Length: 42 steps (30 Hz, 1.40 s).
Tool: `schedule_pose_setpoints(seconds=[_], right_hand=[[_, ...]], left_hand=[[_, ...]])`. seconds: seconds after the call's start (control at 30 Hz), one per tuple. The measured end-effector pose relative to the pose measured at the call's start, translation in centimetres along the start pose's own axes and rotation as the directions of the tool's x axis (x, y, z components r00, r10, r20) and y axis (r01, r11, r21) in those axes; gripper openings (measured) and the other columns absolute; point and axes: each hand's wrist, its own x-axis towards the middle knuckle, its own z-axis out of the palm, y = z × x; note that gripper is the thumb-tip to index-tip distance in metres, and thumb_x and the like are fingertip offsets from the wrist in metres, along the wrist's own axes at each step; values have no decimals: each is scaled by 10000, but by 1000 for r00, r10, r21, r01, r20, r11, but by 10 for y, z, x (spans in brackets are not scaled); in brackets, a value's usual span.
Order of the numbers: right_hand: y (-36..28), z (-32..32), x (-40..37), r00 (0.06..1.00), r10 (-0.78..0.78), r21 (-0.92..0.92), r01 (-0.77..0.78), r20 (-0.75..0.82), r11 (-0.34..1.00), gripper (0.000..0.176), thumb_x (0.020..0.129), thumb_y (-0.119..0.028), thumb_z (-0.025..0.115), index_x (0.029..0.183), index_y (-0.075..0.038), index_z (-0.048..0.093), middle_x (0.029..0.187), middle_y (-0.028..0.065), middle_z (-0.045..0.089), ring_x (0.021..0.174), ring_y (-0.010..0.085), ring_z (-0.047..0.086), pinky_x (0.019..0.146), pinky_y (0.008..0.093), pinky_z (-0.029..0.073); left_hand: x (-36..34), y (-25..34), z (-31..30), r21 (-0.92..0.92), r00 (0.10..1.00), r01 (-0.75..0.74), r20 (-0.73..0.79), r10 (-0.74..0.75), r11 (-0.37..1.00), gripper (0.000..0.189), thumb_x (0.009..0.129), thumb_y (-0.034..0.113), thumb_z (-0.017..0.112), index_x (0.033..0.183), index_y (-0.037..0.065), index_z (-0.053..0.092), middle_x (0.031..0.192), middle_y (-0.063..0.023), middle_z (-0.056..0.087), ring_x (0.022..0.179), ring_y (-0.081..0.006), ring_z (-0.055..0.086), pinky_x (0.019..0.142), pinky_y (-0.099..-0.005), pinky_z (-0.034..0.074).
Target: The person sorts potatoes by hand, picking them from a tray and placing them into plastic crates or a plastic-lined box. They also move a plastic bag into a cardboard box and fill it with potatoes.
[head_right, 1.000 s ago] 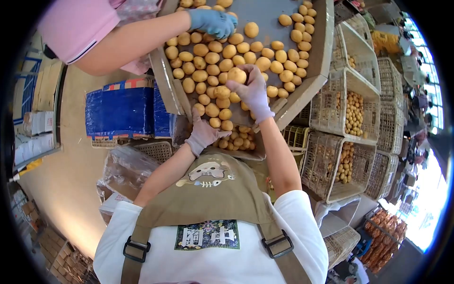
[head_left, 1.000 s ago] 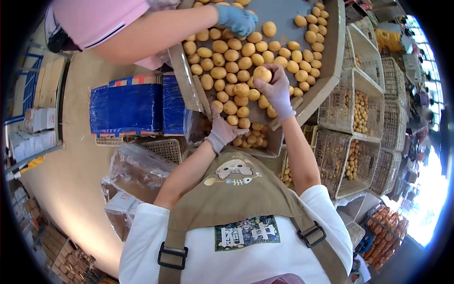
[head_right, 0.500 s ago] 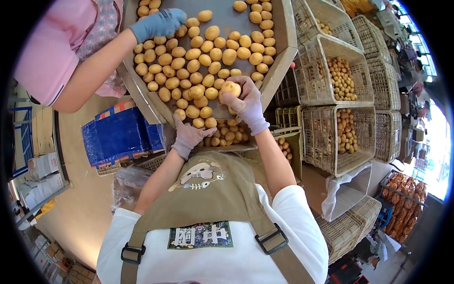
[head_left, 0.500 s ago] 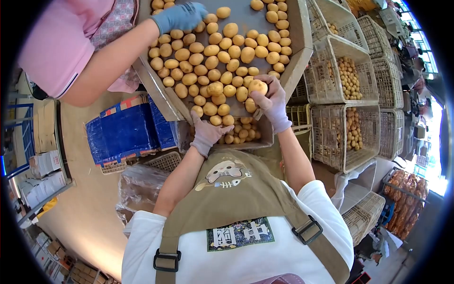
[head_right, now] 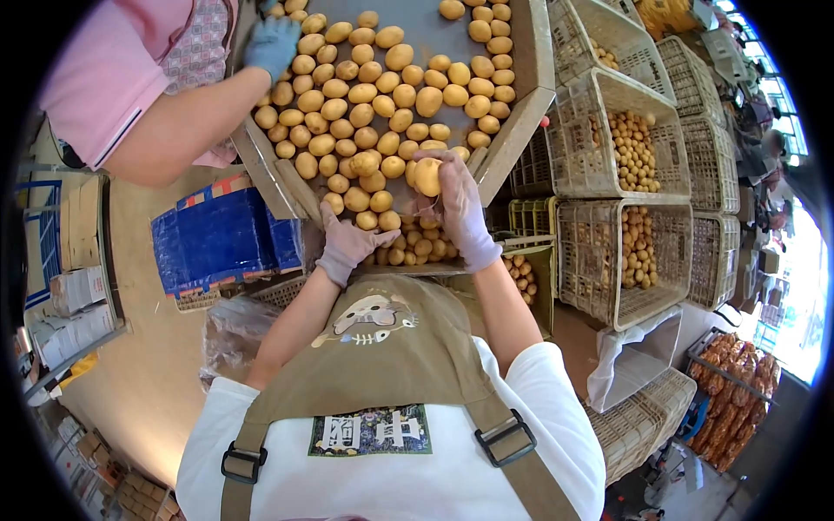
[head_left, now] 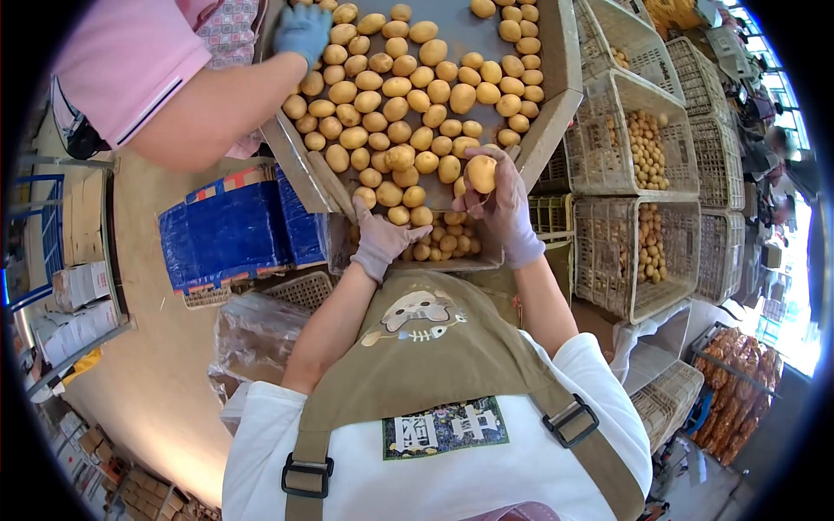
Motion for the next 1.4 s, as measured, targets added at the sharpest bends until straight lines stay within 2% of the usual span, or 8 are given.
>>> schedule_pose_setpoints(seconds=[0.07,0.1,0.2,0.33,0.73,1.07,1.27,1.4], right_hand=[[-11,10,-7,998,49,107,-53,42,993,506,867,-263,708,1248,-2,500,814,47,562,587,144,582,619,286,531],[-18,13,-12,995,78,41,-81,54,996,558,825,-253,777,1252,-10,512,916,41,582,699,121,596,696,264,533],[-13,19,-16,996,-91,-210,94,21,973,560,823,-82,779,1294,-20,481,1000,47,594,857,91,610,763,235,528],[-13,16,-20,991,-128,-279,136,46,951,568,796,-93,820,1267,6,518,1070,58,614,959,93,603,837,244,523],[-1,14,-21,948,-296,-360,320,120,876,576,784,-102,844,1251,10,526,1075,63,620,978,109,593,852,265,514],[10,6,0,986,-56,-295,7,-157,955,530,835,-125,792,1257,11,500,1071,79,645,904,121,641,807,259,545],[27,2,-3,970,-206,-449,127,-131,884,583,796,-157,829,1262,13,523,1069,112,673,928,144,652,838,277,545],[29,-40,-45,954,-271,-662,120,-129,740,565,749,-182,853,1231,-35,598,1084,140,700,938,192,689,826,325,561]], left_hand=[[0,0,1,26,999,-6,32,5,1000,1129,754,879,471,1583,179,156,1635,-98,176,1480,-411,200,1108,-737,203],[-1,0,1,27,999,-9,40,8,1000,1128,754,881,465,1583,180,158,1635,-97,176,1481,-410,200,1109,-737,201],[-1,-1,2,26,998,-15,56,14,1000,1126,755,885,452,1583,180,162,1637,-93,177,1482,-406,203,1109,-739,194],[0,-1,2,-18,999,0,38,1,1000,1129,755,884,454,1584,176,160,1638,-90,175,1482,-406,204,1109,-742,192],[-6,-2,13,22,999,-36,-15,36,999,1049,794,844,440,1583,210,165,1639,-86,172,1486,-393,207,1107,-741,212],[-9,-3,14,48,999,-24,-32,26,999,1129,755,890,448,1581,174,169,1633,-107,182,1476,-410,213,1109,-720,223],[-9,-3,13,34,998,-47,-38,48,998,1088,767,882,439,1578,200,190,1637,-96,186,1484,-410,196,1105,-735,203],[-6,-1,10,-12,998,-25,-65,24,1000,1062,780,875,426,1575,207,203,1633,-93,204,1484,-414,195,1096,-746,201]])
